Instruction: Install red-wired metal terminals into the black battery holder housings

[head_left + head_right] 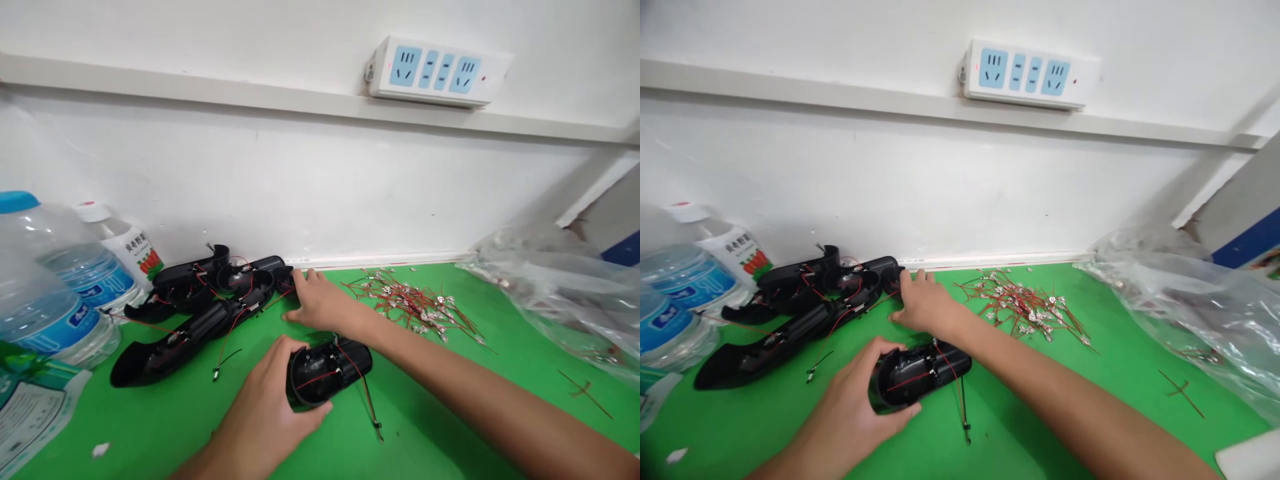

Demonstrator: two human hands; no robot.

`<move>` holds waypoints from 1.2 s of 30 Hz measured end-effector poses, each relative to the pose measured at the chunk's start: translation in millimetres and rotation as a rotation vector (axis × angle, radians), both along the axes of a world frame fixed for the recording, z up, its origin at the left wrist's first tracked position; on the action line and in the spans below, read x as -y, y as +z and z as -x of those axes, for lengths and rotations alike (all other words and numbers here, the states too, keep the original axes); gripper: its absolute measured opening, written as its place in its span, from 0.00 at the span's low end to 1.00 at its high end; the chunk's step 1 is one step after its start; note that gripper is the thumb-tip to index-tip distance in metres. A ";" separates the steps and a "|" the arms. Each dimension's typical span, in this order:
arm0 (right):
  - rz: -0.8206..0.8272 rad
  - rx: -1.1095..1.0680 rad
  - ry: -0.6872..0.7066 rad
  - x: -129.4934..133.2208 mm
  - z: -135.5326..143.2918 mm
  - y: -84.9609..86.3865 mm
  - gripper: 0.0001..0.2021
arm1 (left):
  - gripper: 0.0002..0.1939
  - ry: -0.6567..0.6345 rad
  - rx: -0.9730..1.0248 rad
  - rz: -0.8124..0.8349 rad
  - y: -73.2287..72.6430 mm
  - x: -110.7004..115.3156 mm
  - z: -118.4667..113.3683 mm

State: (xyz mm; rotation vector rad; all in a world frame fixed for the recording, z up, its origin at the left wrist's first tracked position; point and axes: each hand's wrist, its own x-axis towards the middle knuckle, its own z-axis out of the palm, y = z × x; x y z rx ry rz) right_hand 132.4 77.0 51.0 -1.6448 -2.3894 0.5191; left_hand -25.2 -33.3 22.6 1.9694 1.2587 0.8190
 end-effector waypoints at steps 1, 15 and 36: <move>0.004 0.002 -0.001 -2.8 1.4 0.6 0.23 | 0.22 -0.008 -0.005 -0.001 0.6 -0.2 -0.4; -0.127 -0.098 0.102 140.1 -97.0 17.1 0.43 | 0.28 -0.042 -0.046 -0.100 -1.2 8.5 -2.0; -0.578 0.437 0.270 144.2 -74.4 -0.3 0.56 | 0.23 -0.193 -0.023 0.199 8.5 5.5 5.2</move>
